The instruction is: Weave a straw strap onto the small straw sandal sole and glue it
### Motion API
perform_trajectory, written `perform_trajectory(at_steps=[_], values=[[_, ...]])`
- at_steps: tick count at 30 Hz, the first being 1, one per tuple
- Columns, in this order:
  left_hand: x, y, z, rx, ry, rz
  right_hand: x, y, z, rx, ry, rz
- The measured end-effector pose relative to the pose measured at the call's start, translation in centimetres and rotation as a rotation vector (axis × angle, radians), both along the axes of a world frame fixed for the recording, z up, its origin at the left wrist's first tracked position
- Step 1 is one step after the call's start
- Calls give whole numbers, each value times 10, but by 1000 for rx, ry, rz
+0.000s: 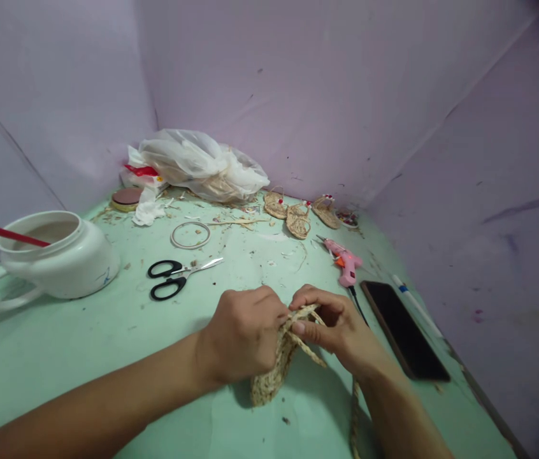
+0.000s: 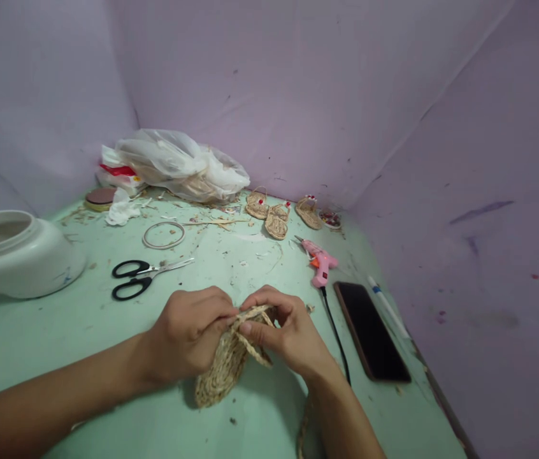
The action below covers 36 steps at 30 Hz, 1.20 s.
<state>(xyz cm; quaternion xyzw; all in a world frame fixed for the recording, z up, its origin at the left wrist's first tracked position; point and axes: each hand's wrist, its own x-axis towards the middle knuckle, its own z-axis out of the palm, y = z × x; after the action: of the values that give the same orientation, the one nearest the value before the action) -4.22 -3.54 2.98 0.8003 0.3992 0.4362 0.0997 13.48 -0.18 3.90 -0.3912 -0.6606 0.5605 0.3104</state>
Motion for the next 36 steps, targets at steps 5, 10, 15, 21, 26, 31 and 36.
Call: perform_trajectory(at_steps=[5,10,15,21,26,31,36], values=[[-2,3,3,-42,-2,-11,1,2,2,69,-49,40],[2,0,2,-11,-4,-43,1,1,8,86,-68,74],[5,-4,-1,80,48,9,1,1,9,81,-73,85],[2,-3,0,46,60,42,1,1,7,59,-91,61],[-4,5,3,-427,-115,-36,0,2,4,6,-112,78],[-9,12,4,-977,-432,-221,-1,2,0,-5,-67,-1],[-11,20,4,-1105,-507,-250,-5,2,1,-100,-28,-60]])
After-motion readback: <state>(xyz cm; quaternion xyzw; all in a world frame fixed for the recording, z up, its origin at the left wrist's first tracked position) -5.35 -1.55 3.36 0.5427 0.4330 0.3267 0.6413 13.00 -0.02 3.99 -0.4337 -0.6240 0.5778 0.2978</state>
